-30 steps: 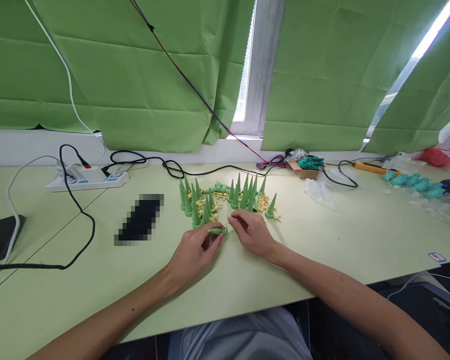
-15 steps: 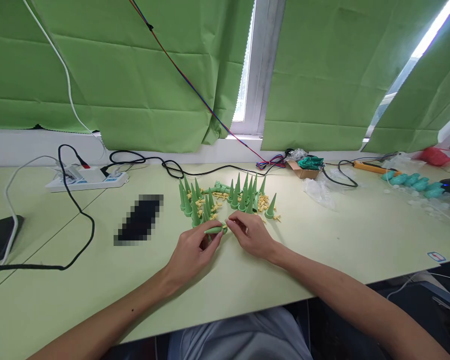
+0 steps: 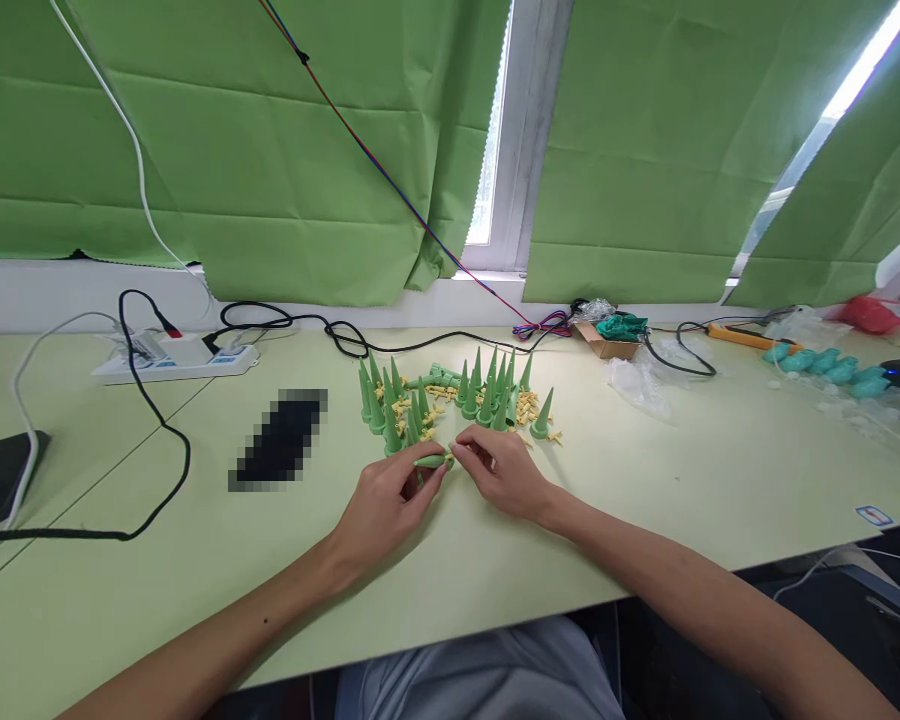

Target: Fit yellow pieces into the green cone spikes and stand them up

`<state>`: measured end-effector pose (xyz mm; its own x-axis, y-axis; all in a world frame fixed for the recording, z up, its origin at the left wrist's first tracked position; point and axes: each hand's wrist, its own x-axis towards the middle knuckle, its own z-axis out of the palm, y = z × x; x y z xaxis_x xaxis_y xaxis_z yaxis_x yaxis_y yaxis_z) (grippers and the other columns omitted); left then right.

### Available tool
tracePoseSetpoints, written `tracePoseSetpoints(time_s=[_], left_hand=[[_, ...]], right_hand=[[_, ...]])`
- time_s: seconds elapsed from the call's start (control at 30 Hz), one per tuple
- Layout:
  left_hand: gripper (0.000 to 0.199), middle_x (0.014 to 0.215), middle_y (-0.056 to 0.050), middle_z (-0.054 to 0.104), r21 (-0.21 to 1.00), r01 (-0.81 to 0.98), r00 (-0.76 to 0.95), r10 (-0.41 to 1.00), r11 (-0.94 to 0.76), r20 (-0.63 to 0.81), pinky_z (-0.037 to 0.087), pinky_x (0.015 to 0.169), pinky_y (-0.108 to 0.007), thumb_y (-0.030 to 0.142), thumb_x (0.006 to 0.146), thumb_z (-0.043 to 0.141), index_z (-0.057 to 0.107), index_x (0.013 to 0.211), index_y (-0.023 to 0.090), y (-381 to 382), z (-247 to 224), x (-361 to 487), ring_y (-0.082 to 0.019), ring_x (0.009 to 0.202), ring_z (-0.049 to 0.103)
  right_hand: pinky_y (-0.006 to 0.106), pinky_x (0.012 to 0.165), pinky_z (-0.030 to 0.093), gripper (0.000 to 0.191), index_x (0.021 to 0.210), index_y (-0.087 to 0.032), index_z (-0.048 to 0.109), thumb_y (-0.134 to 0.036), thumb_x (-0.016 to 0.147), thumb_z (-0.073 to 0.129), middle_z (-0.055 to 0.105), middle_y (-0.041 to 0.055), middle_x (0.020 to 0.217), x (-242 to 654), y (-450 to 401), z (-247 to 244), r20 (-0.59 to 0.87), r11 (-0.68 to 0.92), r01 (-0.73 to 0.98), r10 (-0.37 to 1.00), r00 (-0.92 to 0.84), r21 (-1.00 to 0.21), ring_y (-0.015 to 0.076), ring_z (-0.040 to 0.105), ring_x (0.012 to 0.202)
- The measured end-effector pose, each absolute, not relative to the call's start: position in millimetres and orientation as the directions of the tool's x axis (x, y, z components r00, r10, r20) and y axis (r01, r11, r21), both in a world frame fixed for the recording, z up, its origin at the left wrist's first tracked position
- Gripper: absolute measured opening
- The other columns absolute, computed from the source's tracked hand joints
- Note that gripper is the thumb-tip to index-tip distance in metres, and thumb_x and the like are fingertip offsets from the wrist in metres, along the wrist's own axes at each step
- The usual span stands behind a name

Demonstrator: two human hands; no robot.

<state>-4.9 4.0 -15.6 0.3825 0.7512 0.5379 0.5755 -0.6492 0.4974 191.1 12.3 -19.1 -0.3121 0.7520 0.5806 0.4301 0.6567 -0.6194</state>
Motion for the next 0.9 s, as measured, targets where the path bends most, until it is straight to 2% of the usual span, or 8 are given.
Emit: tracePoseSetpoints(time_s=[0.9], left_hand=[[0.019, 0.062, 0.004, 0.065, 0.491, 0.549, 0.394, 0.728, -0.676, 0.561, 0.04, 0.048, -0.021, 0.027, 0.094, 0.058, 0.066, 0.108, 0.019, 3.3, -14.8, -4.1, -0.009, 0.047, 0.051]], right_hand=[[0.024, 0.055, 0.035, 0.021, 0.085, -0.02, 0.057, -0.029, 0.1, 0.046, 0.053, -0.0023, 0.063, 191.1, 12.3, -19.4, 0.578, 0.659, 0.438, 0.75, -0.323, -0.611, 0.0113, 0.047, 0.055]])
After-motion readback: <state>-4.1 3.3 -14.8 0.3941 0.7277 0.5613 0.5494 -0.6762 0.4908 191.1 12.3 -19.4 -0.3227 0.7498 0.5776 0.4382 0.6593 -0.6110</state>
